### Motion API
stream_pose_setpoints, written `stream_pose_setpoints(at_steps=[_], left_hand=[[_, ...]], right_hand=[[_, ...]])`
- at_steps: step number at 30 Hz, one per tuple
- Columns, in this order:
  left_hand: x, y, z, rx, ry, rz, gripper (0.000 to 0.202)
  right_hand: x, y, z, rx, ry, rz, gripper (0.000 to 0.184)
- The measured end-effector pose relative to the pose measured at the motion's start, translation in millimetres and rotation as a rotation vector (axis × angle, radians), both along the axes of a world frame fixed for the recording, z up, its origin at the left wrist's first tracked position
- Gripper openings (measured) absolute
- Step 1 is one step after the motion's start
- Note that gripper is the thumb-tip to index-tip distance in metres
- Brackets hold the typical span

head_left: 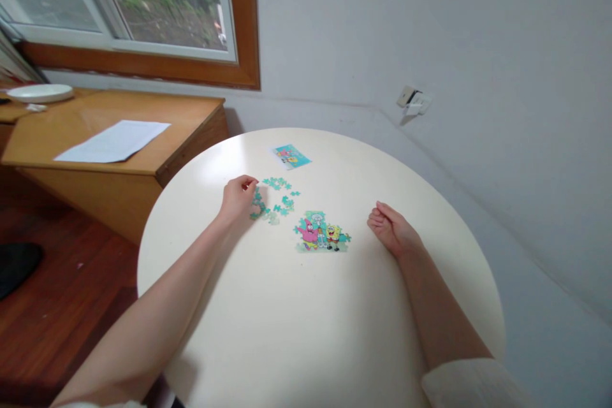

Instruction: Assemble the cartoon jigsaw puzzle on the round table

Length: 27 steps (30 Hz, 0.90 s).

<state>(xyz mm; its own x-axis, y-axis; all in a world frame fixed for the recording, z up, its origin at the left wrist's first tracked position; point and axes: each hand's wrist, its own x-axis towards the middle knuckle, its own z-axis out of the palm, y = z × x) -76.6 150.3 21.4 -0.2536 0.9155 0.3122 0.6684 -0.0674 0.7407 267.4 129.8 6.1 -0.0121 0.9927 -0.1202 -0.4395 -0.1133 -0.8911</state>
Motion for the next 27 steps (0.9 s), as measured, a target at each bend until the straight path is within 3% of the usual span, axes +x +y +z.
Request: stream_pose_setpoints(at_steps=[10,16,27], left_hand=[[-13,6,-8.4,-0.069,0.020,0.081,0.025],[-13,5,-7.6,-0.141,0.149,0.126,0.025],[-11,-1,0.5,-0.251,0.281,0.071,0.020]], right_hand=[[2,2,-2.1,0.009,-0.028,-0.001,0.032],[2,2,-2.6,-0.003,0.025,0.003,0.032],[2,2,-2.5,-0.001,0.005,-0.001,0.031]])
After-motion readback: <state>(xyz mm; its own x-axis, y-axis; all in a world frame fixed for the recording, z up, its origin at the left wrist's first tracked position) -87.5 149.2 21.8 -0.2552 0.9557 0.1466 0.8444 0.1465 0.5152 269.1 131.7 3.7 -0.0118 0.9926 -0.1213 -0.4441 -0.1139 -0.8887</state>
